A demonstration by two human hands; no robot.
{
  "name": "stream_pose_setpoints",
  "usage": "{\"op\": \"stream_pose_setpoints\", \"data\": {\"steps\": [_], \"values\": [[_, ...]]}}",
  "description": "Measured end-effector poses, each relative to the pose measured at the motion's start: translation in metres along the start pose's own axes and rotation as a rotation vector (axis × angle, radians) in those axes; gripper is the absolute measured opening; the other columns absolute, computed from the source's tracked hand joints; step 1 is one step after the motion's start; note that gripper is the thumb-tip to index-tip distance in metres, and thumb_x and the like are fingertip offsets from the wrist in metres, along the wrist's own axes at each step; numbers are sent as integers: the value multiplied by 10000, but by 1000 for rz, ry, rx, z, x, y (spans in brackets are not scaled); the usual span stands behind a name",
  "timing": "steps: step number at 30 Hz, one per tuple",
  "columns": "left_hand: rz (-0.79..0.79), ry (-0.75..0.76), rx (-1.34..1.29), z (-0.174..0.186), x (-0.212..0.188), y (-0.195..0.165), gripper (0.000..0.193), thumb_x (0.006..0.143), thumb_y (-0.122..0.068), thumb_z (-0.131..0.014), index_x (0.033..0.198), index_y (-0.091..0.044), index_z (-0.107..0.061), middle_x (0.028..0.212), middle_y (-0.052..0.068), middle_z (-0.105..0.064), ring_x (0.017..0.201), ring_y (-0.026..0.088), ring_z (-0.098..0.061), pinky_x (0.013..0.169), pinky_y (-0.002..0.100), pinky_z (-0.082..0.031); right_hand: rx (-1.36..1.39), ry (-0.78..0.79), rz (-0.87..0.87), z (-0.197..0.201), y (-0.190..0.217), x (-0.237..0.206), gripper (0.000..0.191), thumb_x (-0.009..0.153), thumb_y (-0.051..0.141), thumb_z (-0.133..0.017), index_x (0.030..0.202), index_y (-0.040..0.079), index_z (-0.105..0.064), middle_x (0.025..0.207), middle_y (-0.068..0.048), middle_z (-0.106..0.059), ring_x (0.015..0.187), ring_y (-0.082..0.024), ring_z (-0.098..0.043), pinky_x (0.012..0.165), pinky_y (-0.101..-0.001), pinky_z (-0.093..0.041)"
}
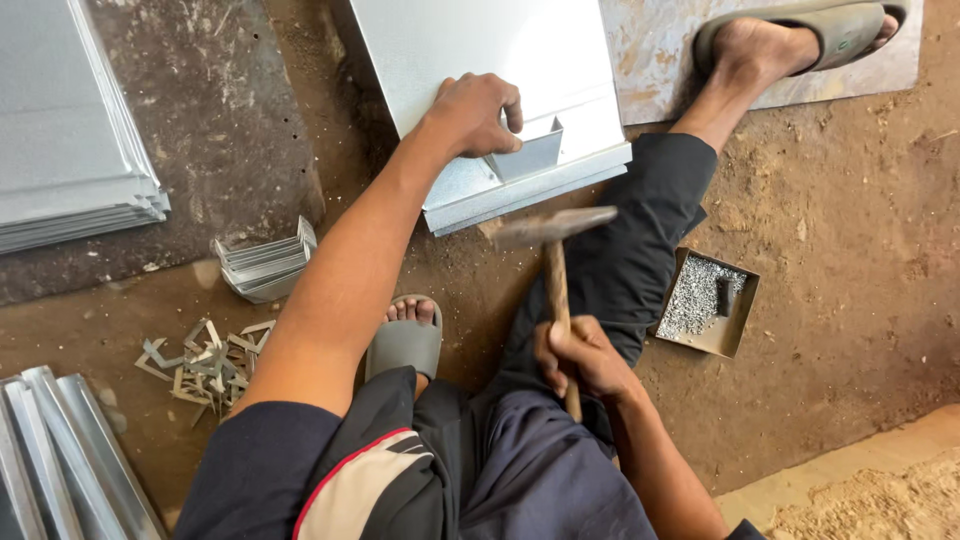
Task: The person sits on the workshop floor and hammers small metal brackets onto the edge of galvanized sheet metal panels, taking brackets one at a time from a pile and a tray of nails, then sets finished panels onto a stack.
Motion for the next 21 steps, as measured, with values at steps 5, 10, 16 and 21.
{"op": "stream_pose_setpoints", "data": {"steps": [5,10,16,21], "values": [[-14,-12,-34,-8,-1,1,290,695,-313,-814,968,-231,-762,877,-7,-739,852,161,-698,955,430,-453,-309,-313,-222,3,-30,37,448,946,302,-738,679,6,-531,531,-23,-523,402,-137,-494,381,-335,-383],[-48,-121,-89,-11,-8,2,272,743,-352,-815,974,-219,-764,756,-23,-727,739,150,-678,984,416,-424,-1036,-766,714,47,30,5,269,892,174,-775,1029,-19,-648,980,-148,-709,830,-218,-667,709,-324,-549],[-195,-206,-180,-13,-11,2,290,756,-354,-819,988,-193,-748,800,-14,-695,727,141,-646,873,390,-472,-787,-1343,288,227,-7,-89,285,888,123,-759,1128,-22,-709,1001,-166,-734,846,-231,-710,770,-337,-578],[-244,-268,-102,-15,-24,-8,223,825,-272,-844,993,-147,-764,747,-16,-725,682,148,-661,900,434,-415,-1213,-1267,267,234,-49,-89,310,820,99,-764,1107,-19,-764,1030,-205,-747,885,-332,-723,823,-402,-560]]}}
Point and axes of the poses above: each hand's wrist, its own x-axis towards the middle knuckle, its own z-axis out of the back of the hand, y = z × x, the point moved 6 cm from there along x, towards the middle knuckle
